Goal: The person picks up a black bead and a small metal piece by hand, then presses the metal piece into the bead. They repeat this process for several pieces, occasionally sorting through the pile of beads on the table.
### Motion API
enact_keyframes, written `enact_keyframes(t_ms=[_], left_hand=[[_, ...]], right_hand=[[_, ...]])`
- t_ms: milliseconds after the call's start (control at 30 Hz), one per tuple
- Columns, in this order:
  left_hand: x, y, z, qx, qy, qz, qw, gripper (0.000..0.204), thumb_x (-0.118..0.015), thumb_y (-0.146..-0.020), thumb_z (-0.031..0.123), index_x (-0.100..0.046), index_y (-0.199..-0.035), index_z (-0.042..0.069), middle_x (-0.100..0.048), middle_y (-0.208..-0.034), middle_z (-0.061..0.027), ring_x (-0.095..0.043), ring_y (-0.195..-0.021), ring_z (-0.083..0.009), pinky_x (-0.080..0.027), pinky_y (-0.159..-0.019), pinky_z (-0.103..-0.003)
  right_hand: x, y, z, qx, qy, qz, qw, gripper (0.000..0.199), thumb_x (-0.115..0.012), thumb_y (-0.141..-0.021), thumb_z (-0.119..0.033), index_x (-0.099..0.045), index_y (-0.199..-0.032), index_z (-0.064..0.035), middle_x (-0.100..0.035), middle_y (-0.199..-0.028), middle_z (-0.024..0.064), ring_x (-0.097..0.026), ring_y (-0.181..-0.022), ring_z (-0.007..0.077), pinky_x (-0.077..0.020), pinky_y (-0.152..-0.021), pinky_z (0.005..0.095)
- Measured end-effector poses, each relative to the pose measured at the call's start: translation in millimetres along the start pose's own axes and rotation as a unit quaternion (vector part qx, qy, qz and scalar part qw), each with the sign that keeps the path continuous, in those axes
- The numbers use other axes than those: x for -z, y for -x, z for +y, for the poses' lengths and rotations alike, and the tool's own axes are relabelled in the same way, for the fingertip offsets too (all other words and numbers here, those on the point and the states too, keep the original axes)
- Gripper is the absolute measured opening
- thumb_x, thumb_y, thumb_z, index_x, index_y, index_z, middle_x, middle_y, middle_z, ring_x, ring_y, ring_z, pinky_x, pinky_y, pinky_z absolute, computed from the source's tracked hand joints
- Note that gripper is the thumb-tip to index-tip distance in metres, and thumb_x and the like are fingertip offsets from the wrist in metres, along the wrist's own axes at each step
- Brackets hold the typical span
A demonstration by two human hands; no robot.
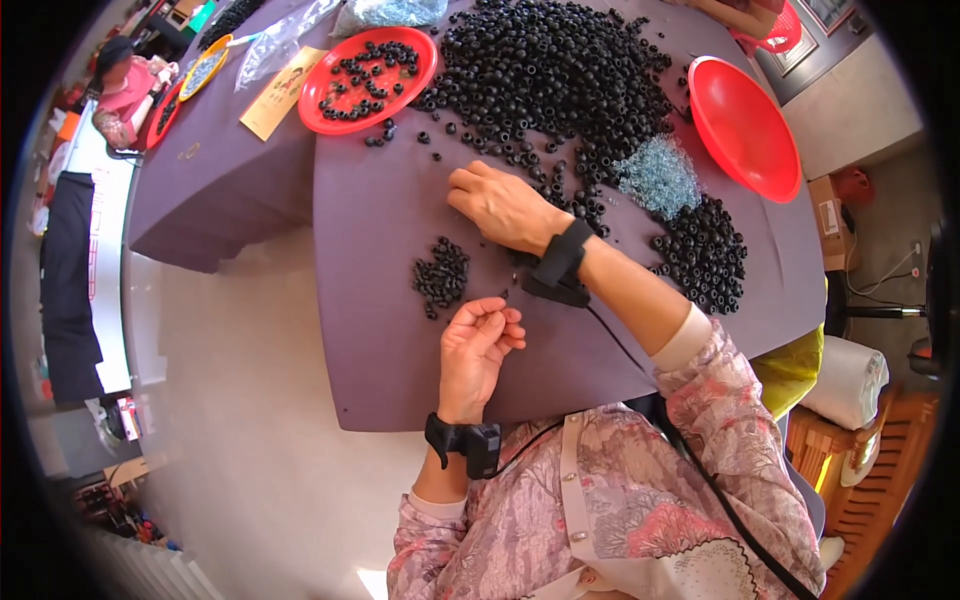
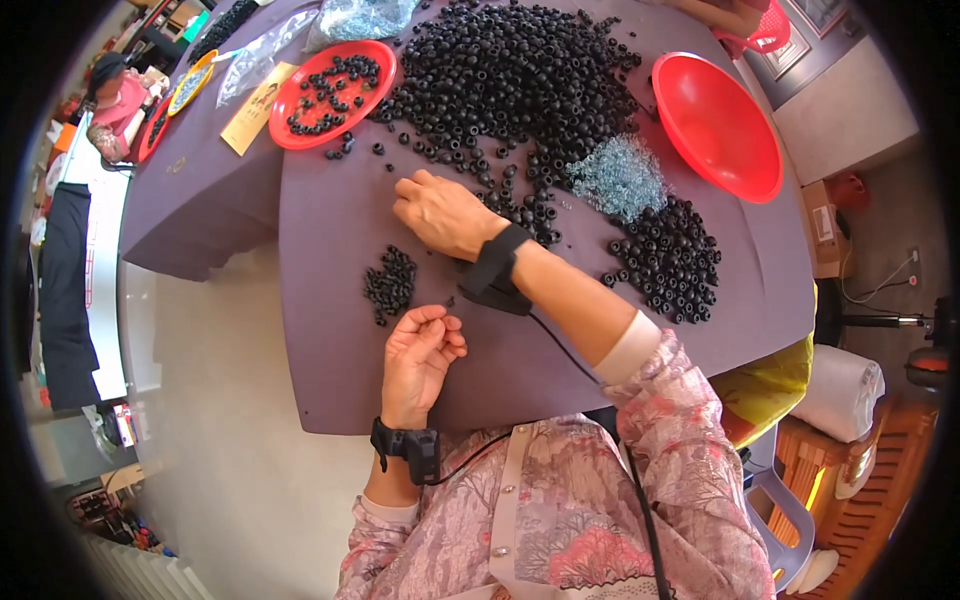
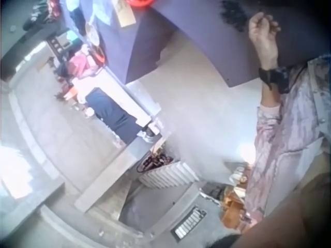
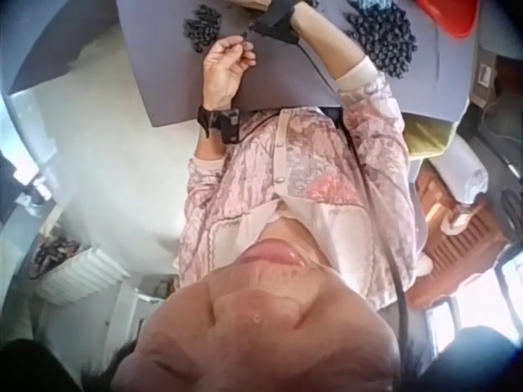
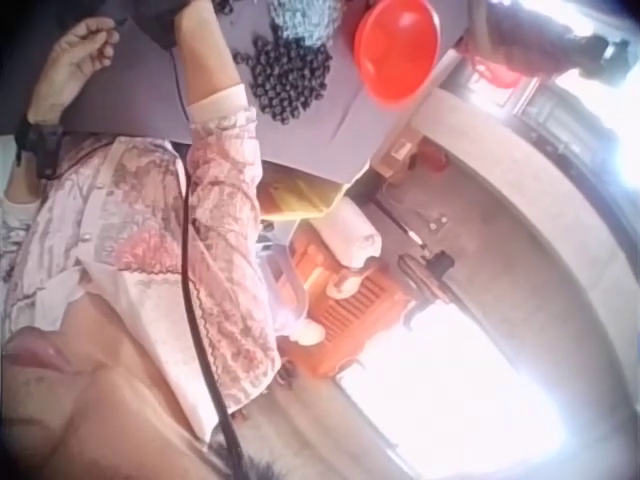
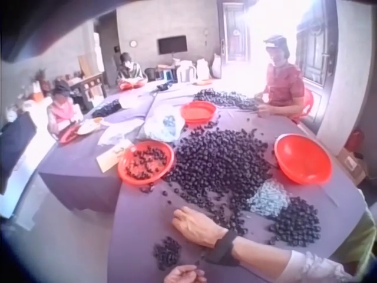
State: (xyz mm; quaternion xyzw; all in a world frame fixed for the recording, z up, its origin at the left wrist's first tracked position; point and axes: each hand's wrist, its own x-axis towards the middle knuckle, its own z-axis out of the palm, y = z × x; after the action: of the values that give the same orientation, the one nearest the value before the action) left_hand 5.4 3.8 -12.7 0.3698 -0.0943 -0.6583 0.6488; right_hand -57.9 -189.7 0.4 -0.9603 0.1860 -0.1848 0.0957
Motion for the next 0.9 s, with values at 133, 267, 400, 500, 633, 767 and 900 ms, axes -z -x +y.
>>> enact_keyframes(t_ms=[133,267,400,500,633,767,900], left_hand=[[1,0,1,0.000,-0.014,0.007,1.000,0.013,-0.054,-0.090,0.005,-0.058,-0.102,0.003,-0.063,-0.091,-0.0117,-0.062,-0.074,-0.0175,-0.052,-0.068,-0.031],[3,-1,-1,-0.010,-0.009,-0.010,1.000,0.013,-0.054,-0.090,0.004,-0.058,-0.102,0.003,-0.064,-0.092,-0.0108,-0.063,-0.075,-0.0170,-0.053,-0.068,-0.030],[-2,-1,0,-0.011,-0.014,-0.012,1.000,0.013,-0.055,-0.089,0.005,-0.058,-0.102,0.003,-0.064,-0.090,-0.0100,-0.062,-0.075,-0.0162,-0.052,-0.068,-0.030],[-1,0,1,-0.014,-0.024,-0.004,1.000,0.013,-0.054,-0.089,0.004,-0.058,-0.101,0.004,-0.063,-0.090,-0.0096,-0.060,-0.074,-0.0153,-0.050,-0.069,-0.030],[-4,3,-1,-0.015,-0.040,0.006,0.999,0.013,-0.054,-0.089,0.004,-0.059,-0.101,0.005,-0.063,-0.090,-0.0088,-0.059,-0.073,-0.0146,-0.048,-0.068,-0.030],[-8,7,-3,-0.005,-0.046,0.007,0.999,0.012,-0.054,-0.089,0.004,-0.059,-0.101,0.005,-0.062,-0.090,-0.0086,-0.059,-0.072,-0.0144,-0.048,-0.068,-0.030],[-15,13,-9,0.027,-0.047,0.005,0.999,0.012,-0.054,-0.089,0.005,-0.059,-0.101,0.005,-0.062,-0.090,-0.0089,-0.059,-0.072,-0.0142,-0.049,-0.067,-0.029]], right_hand=[[17,31,-4,-0.021,-0.028,-0.035,0.999,0.021,-0.055,-0.070,0.001,-0.061,-0.090,-0.0013,-0.057,-0.099,0.0094,-0.054,-0.093,0.0283,-0.0448,-0.084,0.0355],[39,59,1,-0.038,-0.098,0.119,0.987,0.035,-0.055,-0.066,0.006,-0.062,-0.100,-0.0013,-0.060,-0.103,0.0119,-0.055,-0.099,0.0314,-0.0439,-0.087,0.0404],[66,100,15,-0.177,-0.109,0.197,0.958,0.017,-0.058,-0.077,0.002,-0.062,-0.093,-0.0003,-0.060,-0.091,0.0134,-0.059,-0.081,0.0302,-0.0479,-0.070,0.0354],[72,129,10,-0.246,-0.137,0.172,0.944,0.010,-0.059,-0.078,0.000,-0.062,-0.088,0.0011,-0.058,-0.082,0.0132,-0.059,-0.074,0.0291,-0.0466,-0.065,0.0339],[64,152,-10,-0.236,-0.140,0.138,0.952,0.008,-0.060,-0.077,0.000,-0.061,-0.085,0.0006,-0.056,-0.078,0.0130,-0.058,-0.073,0.0297,-0.0466,-0.064,0.0349],[55,157,-26,-0.214,-0.117,0.139,0.960,0.011,-0.061,-0.077,-0.002,-0.061,-0.088,-0.0023,-0.056,-0.084,0.0118,-0.057,-0.077,0.0310,-0.0468,-0.067,0.0374],[56,159,-41,-0.218,-0.111,0.114,0.963,0.015,-0.063,-0.076,-0.005,-0.061,-0.090,-0.0025,-0.055,-0.084,0.0112,-0.056,-0.078,0.0307,-0.0463,-0.067,0.0381]])
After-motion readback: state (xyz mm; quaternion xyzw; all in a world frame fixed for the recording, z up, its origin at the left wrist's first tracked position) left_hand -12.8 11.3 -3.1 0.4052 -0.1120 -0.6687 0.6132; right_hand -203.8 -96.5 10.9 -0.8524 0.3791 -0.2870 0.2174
